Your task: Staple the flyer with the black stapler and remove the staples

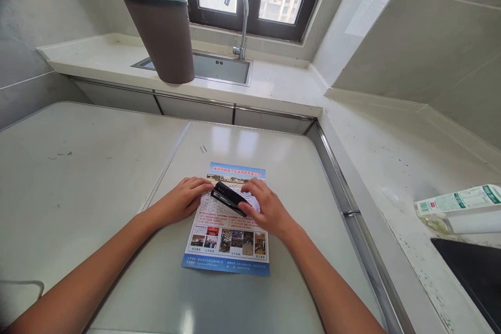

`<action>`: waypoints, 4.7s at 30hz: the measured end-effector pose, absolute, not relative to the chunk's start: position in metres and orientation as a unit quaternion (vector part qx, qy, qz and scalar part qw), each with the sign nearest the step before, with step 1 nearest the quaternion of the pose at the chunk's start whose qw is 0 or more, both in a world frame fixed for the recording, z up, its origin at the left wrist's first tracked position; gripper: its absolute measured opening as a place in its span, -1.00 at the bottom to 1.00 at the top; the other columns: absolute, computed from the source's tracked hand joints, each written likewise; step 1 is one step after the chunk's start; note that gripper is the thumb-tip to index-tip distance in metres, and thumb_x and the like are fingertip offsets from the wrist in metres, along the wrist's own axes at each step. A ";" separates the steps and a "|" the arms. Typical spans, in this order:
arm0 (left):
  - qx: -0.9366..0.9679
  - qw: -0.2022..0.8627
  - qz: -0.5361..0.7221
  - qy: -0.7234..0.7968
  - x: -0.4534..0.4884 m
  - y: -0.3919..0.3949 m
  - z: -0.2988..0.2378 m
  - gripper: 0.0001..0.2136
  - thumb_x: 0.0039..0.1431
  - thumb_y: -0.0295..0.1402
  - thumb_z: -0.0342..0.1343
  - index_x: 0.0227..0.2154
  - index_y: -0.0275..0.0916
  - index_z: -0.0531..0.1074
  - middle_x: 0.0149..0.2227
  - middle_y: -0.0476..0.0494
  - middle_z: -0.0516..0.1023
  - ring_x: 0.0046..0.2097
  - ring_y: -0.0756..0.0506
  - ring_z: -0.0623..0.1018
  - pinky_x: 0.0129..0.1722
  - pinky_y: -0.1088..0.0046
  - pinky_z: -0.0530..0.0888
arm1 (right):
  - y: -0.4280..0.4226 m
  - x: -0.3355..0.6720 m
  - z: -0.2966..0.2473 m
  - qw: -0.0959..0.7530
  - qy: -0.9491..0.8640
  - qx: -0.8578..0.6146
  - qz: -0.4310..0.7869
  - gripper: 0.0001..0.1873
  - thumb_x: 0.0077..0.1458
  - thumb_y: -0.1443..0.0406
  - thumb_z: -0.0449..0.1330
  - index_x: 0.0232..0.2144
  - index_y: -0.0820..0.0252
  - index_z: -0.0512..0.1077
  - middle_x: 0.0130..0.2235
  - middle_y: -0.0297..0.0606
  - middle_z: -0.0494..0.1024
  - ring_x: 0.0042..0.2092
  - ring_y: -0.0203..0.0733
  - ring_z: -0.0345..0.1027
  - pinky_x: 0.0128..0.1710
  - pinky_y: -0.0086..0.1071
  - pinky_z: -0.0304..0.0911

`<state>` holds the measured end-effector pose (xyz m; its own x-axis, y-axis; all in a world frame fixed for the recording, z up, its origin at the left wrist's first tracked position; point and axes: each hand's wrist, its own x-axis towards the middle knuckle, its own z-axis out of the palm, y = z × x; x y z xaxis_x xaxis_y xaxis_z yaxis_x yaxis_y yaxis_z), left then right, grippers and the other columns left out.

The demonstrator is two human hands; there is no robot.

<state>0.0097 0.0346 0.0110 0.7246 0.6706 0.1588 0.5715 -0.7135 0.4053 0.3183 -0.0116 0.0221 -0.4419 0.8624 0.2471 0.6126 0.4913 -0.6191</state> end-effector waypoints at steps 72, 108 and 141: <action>0.350 0.803 0.301 0.376 0.021 0.034 0.014 -0.61 0.16 -0.29 0.46 0.02 -0.28 0.62 0.12 -0.32 0.65 0.14 -0.22 0.65 0.29 0.21 0.52 | -0.041 0.310 0.023 0.297 -0.900 -0.313 -0.057 -0.47 0.39 0.33 0.23 0.31 -0.23 0.38 0.14 -0.44 0.65 -0.04 -0.19 0.61 -0.09 -0.31 0.51; 0.796 0.399 0.376 0.256 0.036 0.004 0.036 -0.93 0.30 -0.33 0.33 -0.23 -0.07 0.71 -0.28 -0.07 0.76 -0.27 -0.12 0.74 -0.26 0.39 0.66 | -0.041 0.273 0.021 0.471 -0.812 -0.305 0.157 -0.73 0.34 0.37 0.27 0.05 0.02 0.53 -0.15 -0.21 0.68 -0.17 -0.14 0.51 -0.16 -0.22 0.52; 0.906 0.151 0.127 0.375 0.037 0.023 -0.007 -0.35 0.32 -0.06 0.26 0.40 -0.04 0.27 0.48 -0.36 0.22 0.46 -0.45 0.29 0.37 -0.57 -0.15 | 0.045 0.410 -0.030 0.237 -0.672 -0.702 -0.009 -0.51 0.33 0.29 0.07 0.25 0.06 0.49 0.17 -0.07 0.55 0.01 0.20 0.31 -0.04 0.09 0.37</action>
